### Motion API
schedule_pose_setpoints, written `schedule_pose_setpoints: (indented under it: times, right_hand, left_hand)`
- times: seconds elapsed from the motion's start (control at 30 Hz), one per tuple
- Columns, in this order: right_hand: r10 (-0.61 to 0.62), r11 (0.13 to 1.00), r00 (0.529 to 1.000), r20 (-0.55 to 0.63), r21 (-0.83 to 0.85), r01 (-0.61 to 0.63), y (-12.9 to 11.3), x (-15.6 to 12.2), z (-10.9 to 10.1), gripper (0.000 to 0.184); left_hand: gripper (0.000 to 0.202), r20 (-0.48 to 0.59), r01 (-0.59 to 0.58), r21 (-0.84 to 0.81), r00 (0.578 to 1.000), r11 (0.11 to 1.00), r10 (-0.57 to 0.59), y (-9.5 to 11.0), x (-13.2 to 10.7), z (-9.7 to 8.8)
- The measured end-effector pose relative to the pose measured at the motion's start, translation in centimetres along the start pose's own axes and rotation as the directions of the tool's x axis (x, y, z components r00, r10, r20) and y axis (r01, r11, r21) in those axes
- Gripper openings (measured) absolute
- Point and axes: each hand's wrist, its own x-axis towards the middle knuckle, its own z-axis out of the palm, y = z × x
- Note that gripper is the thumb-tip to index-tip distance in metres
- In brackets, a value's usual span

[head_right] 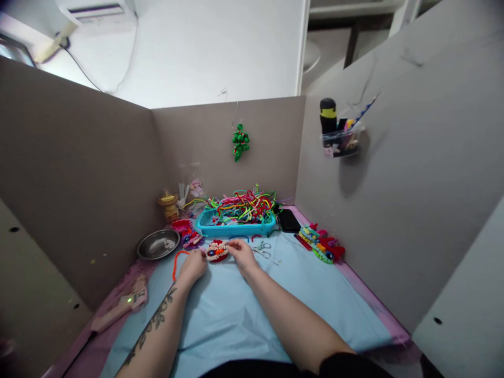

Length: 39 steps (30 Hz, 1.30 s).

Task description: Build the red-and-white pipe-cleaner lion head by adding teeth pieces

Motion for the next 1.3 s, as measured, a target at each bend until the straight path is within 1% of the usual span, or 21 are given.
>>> schedule_pose_setpoints:
  times: [0.1,0.23,0.27,0.3,0.33,0.37,0.4,0.43,0.47,0.5,0.53,0.63,0.7,0.73,0.83,0.93,1.0,1.1,1.2,1.3]
  right_hand:
    - [0.039,0.999,0.999,-0.01,0.014,-0.039,0.3,0.3,-0.2,0.029]
    - [0.075,0.996,0.996,-0.045,0.058,-0.073,0.3,0.7,-0.9,0.032]
    - [0.082,0.994,0.995,-0.053,0.071,-0.078,0.3,0.8,-1.1,0.034]
    - [0.086,0.993,0.995,-0.059,0.083,-0.081,0.2,0.8,-1.2,0.035]
    - [0.089,0.992,0.994,-0.064,0.092,-0.083,0.2,0.9,-1.3,0.036]
    - [0.09,0.992,0.994,-0.067,0.097,-0.083,0.2,0.9,-1.3,0.037]
    - [0.09,0.991,0.994,-0.068,0.1,-0.083,0.2,0.8,-1.3,0.038]
    - [0.09,0.991,0.994,-0.068,0.101,-0.083,0.2,0.8,-1.3,0.039]
    - [0.087,0.992,0.994,-0.069,0.101,-0.08,0.3,0.7,-1.2,0.039]
    - [0.084,0.992,0.994,-0.07,0.098,-0.077,0.3,0.7,-1.1,0.04]
    - [0.079,0.993,0.994,-0.074,0.095,-0.072,0.3,0.6,-1.1,0.04]
    - [0.046,0.996,0.994,-0.101,0.08,-0.038,0.2,0.6,-0.9,0.04]
    - [0.005,0.997,0.991,-0.136,0.072,0.005,-0.2,0.6,-1.0,0.038]
    - [-0.017,0.997,0.988,-0.155,0.07,0.029,-0.5,0.5,-1.0,0.037]
    - [-0.089,0.993,0.98,-0.18,0.066,0.102,-1.6,-0.2,-0.9,0.032]
    - [-0.153,0.987,0.979,-0.136,0.031,0.159,-2.6,-1.3,-0.7,0.027]
    - [-0.164,0.986,0.981,-0.108,-0.038,0.161,-3.0,-2.0,-0.4,0.027]
    - [-0.197,0.969,0.976,-0.094,-0.17,0.179,-3.3,-2.6,-0.2,0.026]
    - [-0.254,0.938,0.965,-0.068,-0.259,0.229,-3.2,-2.7,-0.1,0.022]
    - [-0.285,0.912,0.958,-0.03,-0.316,0.261,-2.9,-2.8,0.1,0.017]
  left_hand:
    - [0.013,0.039,-0.005,-0.123,0.999,0.992,0.01,-0.1,0.6,0.3]
    - [0.014,0.071,-0.005,-0.311,0.997,0.95,0.029,0.3,0.8,0.5]
    - [0.016,0.084,-0.001,-0.367,0.996,0.93,0.035,0.5,0.8,0.6]
    - [0.018,0.108,0.016,-0.457,0.993,0.889,0.038,0.7,0.7,0.7]
    - [0.02,0.139,0.049,-0.576,0.989,0.816,0.039,0.8,0.7,0.9]
    - [0.021,0.175,0.095,-0.701,0.984,0.707,0.041,0.9,0.6,1.0]
    - [0.022,0.21,0.147,-0.809,0.977,0.569,0.047,1.0,0.6,1.1]
    - [0.024,0.241,0.197,-0.883,0.969,0.426,0.051,1.0,0.6,1.2]
    - [0.026,0.267,0.239,-0.919,0.962,0.313,0.049,1.0,0.7,1.3]
    - [0.027,0.288,0.269,-0.929,0.957,0.253,0.041,1.0,0.7,1.3]
    - [0.029,0.304,0.29,-0.931,0.952,0.22,0.03,0.9,0.7,1.3]
    - [0.043,0.325,0.315,-0.93,0.946,0.191,0.021,0.9,0.8,1.2]
    - [0.048,0.307,0.292,-0.938,0.95,0.185,0.052,1.1,0.8,1.2]
    - [0.046,0.292,0.276,-0.944,0.954,0.181,0.071,1.2,0.8,1.2]
    - [0.03,0.256,0.236,-0.958,0.959,0.163,0.119,1.7,0.7,1.5]
    - [0.019,0.243,0.221,-0.966,0.954,0.137,0.177,2.1,0.6,1.7]
    - [0.02,0.249,0.231,-0.967,0.946,0.107,0.206,2.3,0.5,1.8]
    - [0.027,0.299,0.294,-0.954,0.935,0.055,0.192,2.2,0.7,1.6]
    - [0.037,0.363,0.369,-0.93,0.913,0.005,0.183,1.6,1.0,1.3]
    - [0.045,0.371,0.38,-0.924,0.914,-0.029,0.162,1.0,1.2,1.3]
